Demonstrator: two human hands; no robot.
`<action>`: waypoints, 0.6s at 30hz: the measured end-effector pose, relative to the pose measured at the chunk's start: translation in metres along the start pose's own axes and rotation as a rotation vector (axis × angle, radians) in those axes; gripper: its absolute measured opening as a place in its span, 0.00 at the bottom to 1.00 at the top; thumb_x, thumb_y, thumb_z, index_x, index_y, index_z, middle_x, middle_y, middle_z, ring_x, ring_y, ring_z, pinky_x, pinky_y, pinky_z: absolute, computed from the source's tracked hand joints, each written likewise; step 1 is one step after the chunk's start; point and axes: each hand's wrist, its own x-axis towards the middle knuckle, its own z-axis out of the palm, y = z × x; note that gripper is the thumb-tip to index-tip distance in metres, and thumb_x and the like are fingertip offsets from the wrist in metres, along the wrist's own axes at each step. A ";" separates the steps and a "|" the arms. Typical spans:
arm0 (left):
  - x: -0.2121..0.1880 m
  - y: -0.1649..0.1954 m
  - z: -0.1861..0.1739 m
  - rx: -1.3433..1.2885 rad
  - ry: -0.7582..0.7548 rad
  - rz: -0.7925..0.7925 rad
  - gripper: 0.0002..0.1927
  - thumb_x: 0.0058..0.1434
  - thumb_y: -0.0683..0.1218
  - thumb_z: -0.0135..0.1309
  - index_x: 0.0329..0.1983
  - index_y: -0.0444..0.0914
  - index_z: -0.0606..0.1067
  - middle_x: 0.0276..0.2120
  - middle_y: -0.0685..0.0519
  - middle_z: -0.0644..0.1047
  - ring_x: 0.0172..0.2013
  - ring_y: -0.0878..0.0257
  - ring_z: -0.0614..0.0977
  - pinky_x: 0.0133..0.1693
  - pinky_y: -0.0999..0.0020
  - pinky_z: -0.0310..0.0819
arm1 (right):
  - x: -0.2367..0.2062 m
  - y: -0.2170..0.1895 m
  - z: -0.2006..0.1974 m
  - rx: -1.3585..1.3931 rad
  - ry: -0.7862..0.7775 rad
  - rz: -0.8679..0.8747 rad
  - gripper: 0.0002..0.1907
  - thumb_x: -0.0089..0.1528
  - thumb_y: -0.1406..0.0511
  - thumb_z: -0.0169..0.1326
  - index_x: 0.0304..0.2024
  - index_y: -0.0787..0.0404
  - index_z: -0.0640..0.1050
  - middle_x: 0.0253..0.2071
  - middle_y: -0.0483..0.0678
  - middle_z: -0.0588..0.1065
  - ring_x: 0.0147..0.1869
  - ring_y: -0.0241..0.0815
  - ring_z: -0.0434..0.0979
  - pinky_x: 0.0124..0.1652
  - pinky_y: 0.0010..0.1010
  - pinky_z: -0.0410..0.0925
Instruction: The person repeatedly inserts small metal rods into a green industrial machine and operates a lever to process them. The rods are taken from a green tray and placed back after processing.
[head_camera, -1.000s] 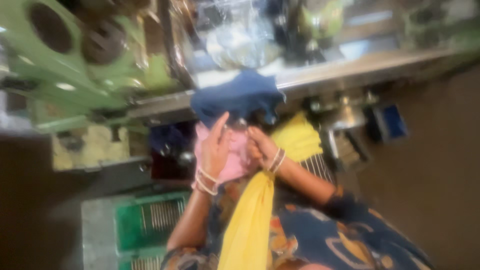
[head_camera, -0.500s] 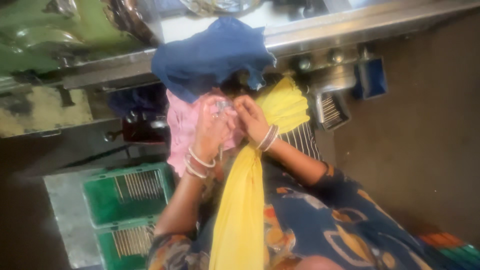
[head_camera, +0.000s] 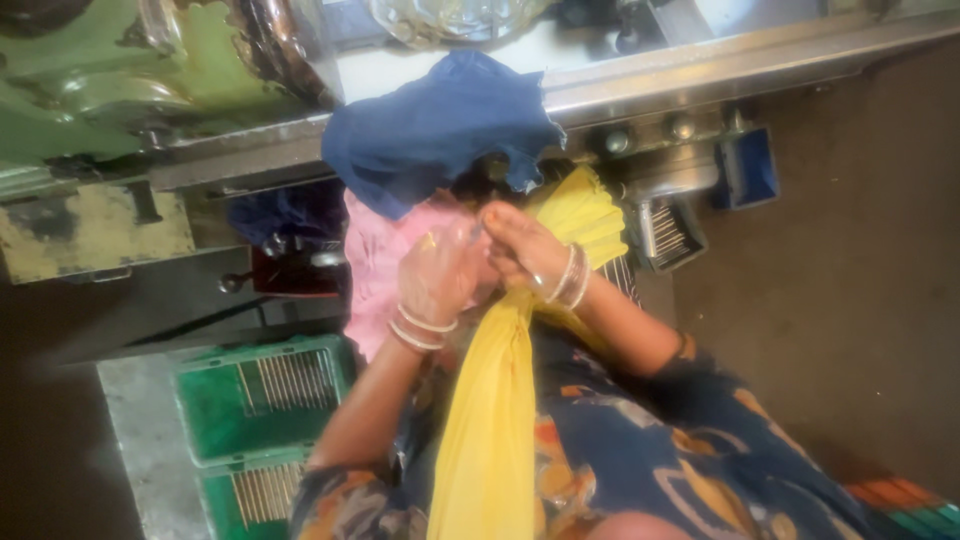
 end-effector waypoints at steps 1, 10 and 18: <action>-0.001 -0.006 -0.001 0.032 -0.050 0.078 0.15 0.70 0.56 0.57 0.50 0.42 0.76 0.26 0.51 0.74 0.25 0.58 0.75 0.28 0.61 0.70 | -0.002 -0.003 -0.003 0.007 -0.022 0.096 0.12 0.71 0.54 0.47 0.41 0.53 0.68 0.22 0.37 0.65 0.17 0.28 0.56 0.16 0.21 0.50; -0.008 -0.019 0.009 0.217 0.215 0.175 0.16 0.60 0.57 0.57 0.23 0.44 0.73 0.18 0.53 0.72 0.21 0.57 0.73 0.26 0.59 0.67 | 0.004 0.059 -0.018 -0.201 -0.036 0.356 0.29 0.72 0.40 0.34 0.33 0.53 0.66 0.17 0.36 0.57 0.17 0.30 0.53 0.17 0.24 0.51; -0.008 -0.005 -0.022 -0.101 -0.191 0.319 0.15 0.60 0.49 0.61 0.21 0.43 0.70 0.19 0.53 0.70 0.22 0.56 0.74 0.28 0.57 0.67 | -0.001 0.084 -0.057 0.064 -0.381 0.557 0.25 0.68 0.45 0.45 0.23 0.49 0.66 0.16 0.36 0.54 0.15 0.31 0.48 0.16 0.26 0.45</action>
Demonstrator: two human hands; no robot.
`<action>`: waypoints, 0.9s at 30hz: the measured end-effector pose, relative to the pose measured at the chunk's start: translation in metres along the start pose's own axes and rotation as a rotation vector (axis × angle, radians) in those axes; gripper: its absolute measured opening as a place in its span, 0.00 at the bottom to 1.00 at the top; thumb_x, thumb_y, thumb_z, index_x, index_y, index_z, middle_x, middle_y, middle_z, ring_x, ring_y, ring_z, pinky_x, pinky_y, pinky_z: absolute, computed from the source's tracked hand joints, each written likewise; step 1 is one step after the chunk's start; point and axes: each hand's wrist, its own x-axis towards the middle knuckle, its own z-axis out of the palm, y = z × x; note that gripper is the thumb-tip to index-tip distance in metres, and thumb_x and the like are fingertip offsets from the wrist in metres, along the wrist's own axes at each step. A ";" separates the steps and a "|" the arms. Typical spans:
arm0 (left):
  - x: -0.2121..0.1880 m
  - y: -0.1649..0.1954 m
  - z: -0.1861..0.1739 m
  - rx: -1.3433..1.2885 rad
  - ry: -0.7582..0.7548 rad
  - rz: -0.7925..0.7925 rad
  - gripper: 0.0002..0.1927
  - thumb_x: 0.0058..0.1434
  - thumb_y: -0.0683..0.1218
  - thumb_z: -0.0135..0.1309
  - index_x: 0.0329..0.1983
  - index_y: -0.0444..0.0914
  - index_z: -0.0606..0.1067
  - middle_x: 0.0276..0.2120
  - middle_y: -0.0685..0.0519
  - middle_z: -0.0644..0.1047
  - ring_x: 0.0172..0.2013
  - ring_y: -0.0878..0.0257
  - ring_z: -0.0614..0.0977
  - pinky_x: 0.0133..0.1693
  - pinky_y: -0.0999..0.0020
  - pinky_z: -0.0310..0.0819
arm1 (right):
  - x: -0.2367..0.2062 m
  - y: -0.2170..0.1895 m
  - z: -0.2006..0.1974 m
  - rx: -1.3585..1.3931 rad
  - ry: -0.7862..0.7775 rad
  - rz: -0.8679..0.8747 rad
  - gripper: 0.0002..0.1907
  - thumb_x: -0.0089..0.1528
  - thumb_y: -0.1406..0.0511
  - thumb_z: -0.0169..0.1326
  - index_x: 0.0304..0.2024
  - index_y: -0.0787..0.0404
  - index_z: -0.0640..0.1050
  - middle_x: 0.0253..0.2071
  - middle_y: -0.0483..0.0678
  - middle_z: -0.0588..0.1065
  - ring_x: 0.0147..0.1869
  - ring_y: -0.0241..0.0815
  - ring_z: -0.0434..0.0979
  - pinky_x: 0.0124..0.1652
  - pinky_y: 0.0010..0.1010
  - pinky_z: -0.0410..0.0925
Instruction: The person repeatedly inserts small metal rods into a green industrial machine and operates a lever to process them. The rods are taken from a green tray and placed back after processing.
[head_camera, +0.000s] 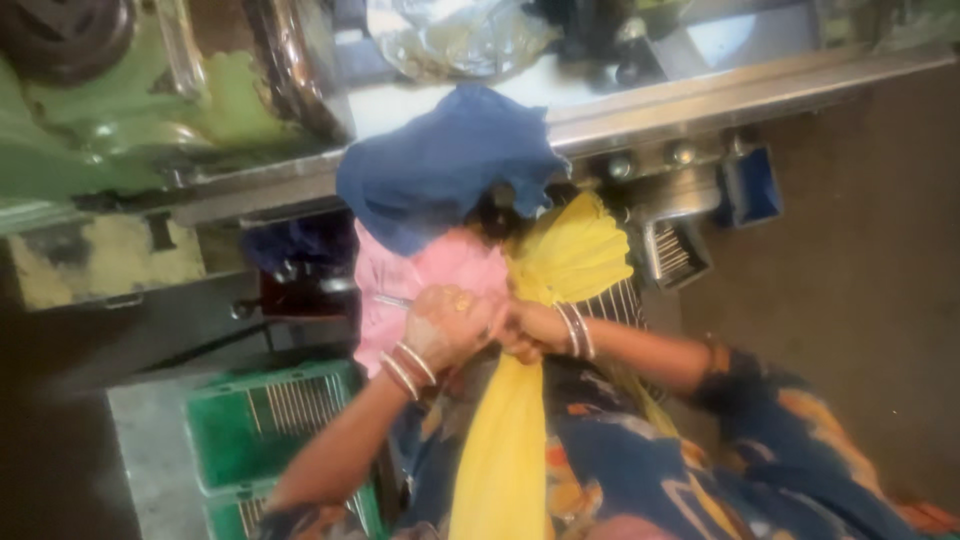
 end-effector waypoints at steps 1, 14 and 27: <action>0.003 -0.002 -0.004 -0.001 0.007 0.009 0.15 0.60 0.50 0.62 0.22 0.42 0.70 0.20 0.52 0.70 0.23 0.55 0.74 0.28 0.57 0.66 | 0.003 -0.003 0.000 0.126 0.018 -0.059 0.29 0.68 0.41 0.43 0.23 0.52 0.69 0.15 0.36 0.55 0.15 0.31 0.49 0.16 0.26 0.44; -0.031 -0.027 -0.024 0.370 -0.065 -0.339 0.26 0.61 0.55 0.64 0.12 0.45 0.68 0.09 0.57 0.65 0.11 0.63 0.67 0.13 0.65 0.59 | -0.043 -0.059 -0.025 0.087 0.466 -0.606 0.11 0.71 0.58 0.48 0.34 0.52 0.71 0.18 0.33 0.59 0.16 0.27 0.53 0.15 0.19 0.49; -0.041 -0.051 -0.061 0.426 0.288 -0.308 0.25 0.64 0.49 0.66 0.17 0.42 0.64 0.17 0.52 0.65 0.19 0.56 0.67 0.23 0.61 0.60 | -0.023 -0.041 -0.038 -0.312 0.549 -0.616 0.08 0.69 0.60 0.55 0.42 0.56 0.76 0.20 0.35 0.66 0.18 0.27 0.59 0.18 0.20 0.55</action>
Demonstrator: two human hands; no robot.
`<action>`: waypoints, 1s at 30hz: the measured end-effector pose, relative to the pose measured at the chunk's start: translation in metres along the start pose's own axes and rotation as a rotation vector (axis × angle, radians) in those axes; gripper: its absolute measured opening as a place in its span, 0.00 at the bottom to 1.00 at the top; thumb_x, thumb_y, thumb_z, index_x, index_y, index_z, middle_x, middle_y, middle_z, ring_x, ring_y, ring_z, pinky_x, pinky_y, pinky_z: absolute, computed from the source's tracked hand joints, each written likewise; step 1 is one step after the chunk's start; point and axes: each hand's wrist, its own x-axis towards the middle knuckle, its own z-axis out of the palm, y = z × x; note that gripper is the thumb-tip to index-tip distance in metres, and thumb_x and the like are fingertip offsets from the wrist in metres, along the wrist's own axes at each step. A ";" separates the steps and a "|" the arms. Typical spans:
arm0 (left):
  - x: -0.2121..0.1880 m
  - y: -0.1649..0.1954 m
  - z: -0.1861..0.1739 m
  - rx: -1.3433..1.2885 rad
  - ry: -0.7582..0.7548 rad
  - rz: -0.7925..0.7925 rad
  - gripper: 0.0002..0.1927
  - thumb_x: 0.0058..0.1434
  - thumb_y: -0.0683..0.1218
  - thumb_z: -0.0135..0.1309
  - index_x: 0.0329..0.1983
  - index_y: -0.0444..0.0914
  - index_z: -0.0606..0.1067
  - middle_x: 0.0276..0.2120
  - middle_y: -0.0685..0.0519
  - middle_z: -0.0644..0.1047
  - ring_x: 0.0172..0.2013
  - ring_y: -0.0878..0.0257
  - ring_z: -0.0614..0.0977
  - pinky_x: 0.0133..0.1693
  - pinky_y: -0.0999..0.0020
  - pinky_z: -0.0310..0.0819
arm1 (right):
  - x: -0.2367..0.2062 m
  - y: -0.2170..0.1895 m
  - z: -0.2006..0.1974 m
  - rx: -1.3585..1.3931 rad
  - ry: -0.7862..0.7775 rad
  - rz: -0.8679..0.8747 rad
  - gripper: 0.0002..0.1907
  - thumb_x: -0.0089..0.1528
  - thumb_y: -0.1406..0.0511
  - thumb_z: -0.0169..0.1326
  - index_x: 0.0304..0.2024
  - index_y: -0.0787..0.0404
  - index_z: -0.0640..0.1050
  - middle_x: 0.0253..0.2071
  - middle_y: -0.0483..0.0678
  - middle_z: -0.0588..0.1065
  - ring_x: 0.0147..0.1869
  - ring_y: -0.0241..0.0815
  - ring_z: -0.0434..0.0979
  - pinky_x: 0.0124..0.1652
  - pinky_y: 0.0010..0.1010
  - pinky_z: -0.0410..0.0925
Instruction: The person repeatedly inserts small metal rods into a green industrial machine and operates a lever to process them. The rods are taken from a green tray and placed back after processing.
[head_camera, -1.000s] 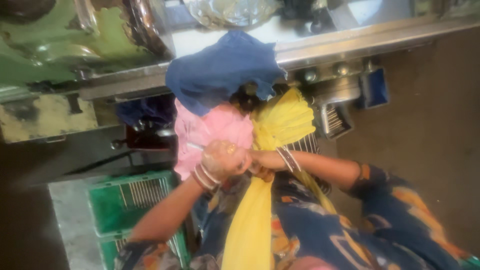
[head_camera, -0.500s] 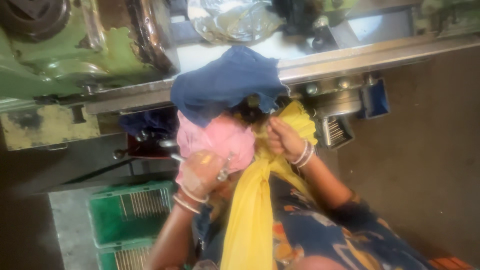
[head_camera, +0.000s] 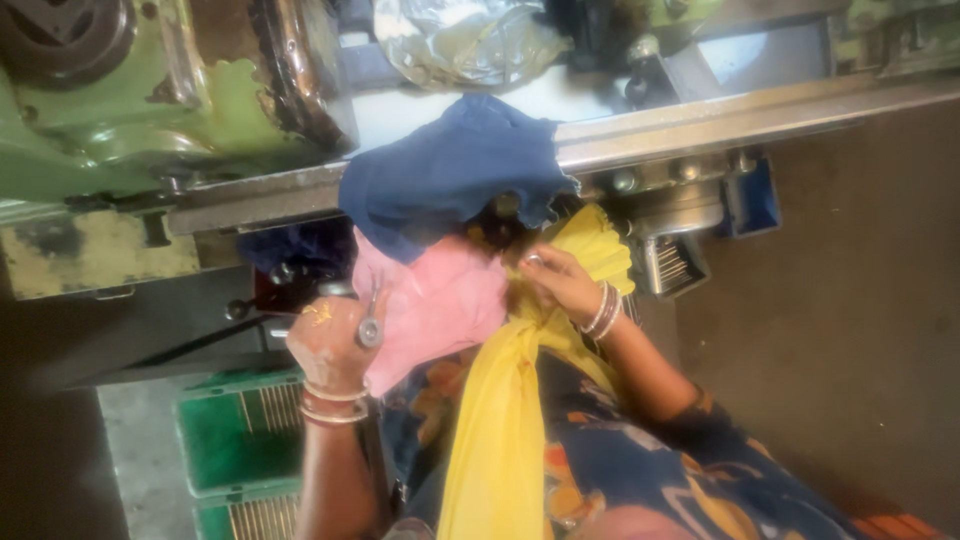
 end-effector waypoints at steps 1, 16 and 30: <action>0.002 -0.001 -0.001 0.002 0.007 -0.003 0.26 0.63 0.49 0.66 0.17 0.42 0.64 0.17 0.52 0.65 0.19 0.56 0.67 0.23 0.61 0.60 | -0.001 0.000 -0.001 -0.013 0.012 -0.002 0.07 0.69 0.60 0.55 0.42 0.56 0.76 0.21 0.35 0.66 0.19 0.26 0.59 0.19 0.20 0.55; 0.014 -0.005 0.001 0.058 0.036 -0.016 0.29 0.64 0.50 0.67 0.15 0.43 0.60 0.16 0.53 0.63 0.17 0.58 0.64 0.22 0.62 0.58 | 0.003 -0.002 -0.006 0.028 0.020 -0.081 0.06 0.68 0.62 0.56 0.41 0.58 0.77 0.22 0.34 0.65 0.21 0.24 0.57 0.20 0.19 0.52; 0.011 -0.007 0.005 0.030 0.037 -0.022 0.28 0.64 0.49 0.66 0.17 0.42 0.61 0.17 0.53 0.63 0.18 0.59 0.64 0.23 0.63 0.58 | 0.004 0.001 -0.005 -0.039 0.017 -0.083 0.08 0.67 0.60 0.57 0.39 0.57 0.77 0.21 0.34 0.66 0.20 0.26 0.58 0.21 0.20 0.54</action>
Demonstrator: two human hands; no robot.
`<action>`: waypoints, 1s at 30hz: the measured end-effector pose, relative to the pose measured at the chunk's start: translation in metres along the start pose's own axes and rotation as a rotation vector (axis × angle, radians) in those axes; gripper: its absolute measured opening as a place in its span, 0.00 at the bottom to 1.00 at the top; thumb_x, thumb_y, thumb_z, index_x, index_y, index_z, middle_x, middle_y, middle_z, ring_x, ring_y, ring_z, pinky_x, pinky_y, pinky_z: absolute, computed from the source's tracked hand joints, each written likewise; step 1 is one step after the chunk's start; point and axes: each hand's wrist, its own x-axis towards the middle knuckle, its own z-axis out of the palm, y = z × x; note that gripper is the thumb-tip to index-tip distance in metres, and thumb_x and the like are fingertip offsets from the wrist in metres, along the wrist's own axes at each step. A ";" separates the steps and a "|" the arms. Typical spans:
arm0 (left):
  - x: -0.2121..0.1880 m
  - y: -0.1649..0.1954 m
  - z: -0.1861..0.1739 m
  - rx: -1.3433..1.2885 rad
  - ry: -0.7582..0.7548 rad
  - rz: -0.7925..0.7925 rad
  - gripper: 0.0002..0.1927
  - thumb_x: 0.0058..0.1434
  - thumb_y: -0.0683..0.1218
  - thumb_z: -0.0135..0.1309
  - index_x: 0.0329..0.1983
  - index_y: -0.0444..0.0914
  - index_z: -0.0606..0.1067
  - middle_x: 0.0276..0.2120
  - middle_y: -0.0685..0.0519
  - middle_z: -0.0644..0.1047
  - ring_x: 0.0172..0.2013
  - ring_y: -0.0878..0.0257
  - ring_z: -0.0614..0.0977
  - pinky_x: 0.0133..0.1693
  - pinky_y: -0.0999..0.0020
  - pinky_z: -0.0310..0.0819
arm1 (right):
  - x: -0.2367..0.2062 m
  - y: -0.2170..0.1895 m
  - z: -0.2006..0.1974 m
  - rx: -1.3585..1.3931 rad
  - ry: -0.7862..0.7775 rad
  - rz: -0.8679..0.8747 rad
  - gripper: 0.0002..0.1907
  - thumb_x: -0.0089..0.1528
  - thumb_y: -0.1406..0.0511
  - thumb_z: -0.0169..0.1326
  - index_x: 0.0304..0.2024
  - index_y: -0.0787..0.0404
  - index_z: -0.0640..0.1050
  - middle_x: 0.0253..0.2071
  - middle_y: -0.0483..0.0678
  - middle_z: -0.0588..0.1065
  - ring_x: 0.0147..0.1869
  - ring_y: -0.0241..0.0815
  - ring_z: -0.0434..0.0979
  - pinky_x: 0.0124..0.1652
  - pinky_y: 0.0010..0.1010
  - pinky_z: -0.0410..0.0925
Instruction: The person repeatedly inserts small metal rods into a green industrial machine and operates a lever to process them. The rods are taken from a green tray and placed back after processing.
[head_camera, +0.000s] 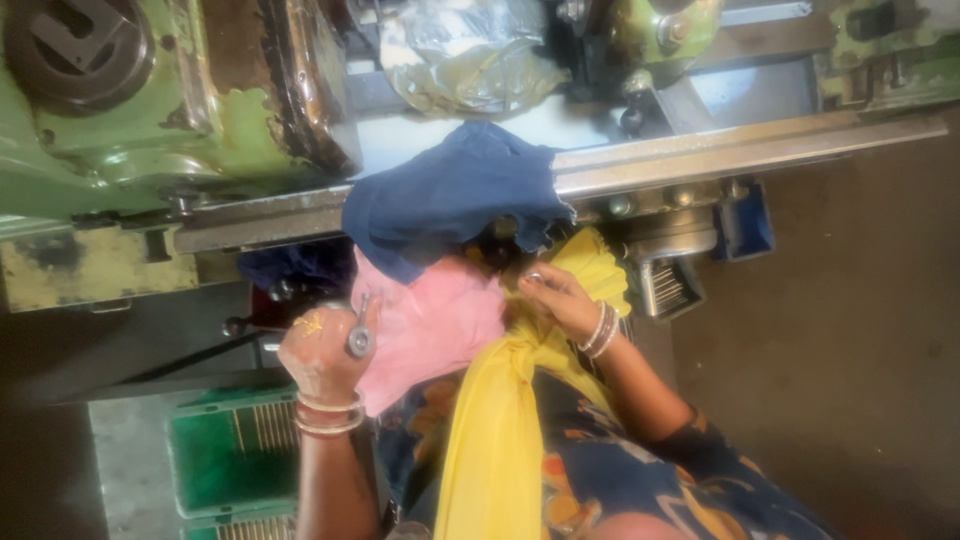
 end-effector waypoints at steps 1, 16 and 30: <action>0.001 0.000 0.000 -0.003 -0.001 -0.001 0.28 0.63 0.49 0.67 0.17 0.42 0.61 0.17 0.53 0.63 0.18 0.59 0.64 0.23 0.63 0.58 | 0.000 -0.001 0.001 -0.022 0.006 -0.002 0.08 0.67 0.60 0.57 0.40 0.57 0.78 0.21 0.34 0.66 0.20 0.26 0.58 0.21 0.20 0.55; 0.002 0.000 0.003 -0.031 -0.013 0.000 0.27 0.64 0.49 0.66 0.17 0.42 0.62 0.16 0.54 0.63 0.17 0.60 0.64 0.22 0.65 0.58 | 0.002 -0.002 0.004 -0.058 0.005 0.017 0.09 0.66 0.57 0.57 0.38 0.56 0.77 0.21 0.34 0.68 0.19 0.25 0.59 0.20 0.18 0.55; 0.017 0.012 0.004 0.003 -0.050 0.065 0.26 0.62 0.50 0.65 0.15 0.42 0.63 0.14 0.54 0.63 0.16 0.60 0.65 0.20 0.65 0.59 | 0.001 -0.009 0.007 -0.078 -0.006 -0.029 0.08 0.68 0.59 0.57 0.39 0.56 0.78 0.24 0.36 0.69 0.22 0.25 0.62 0.21 0.19 0.58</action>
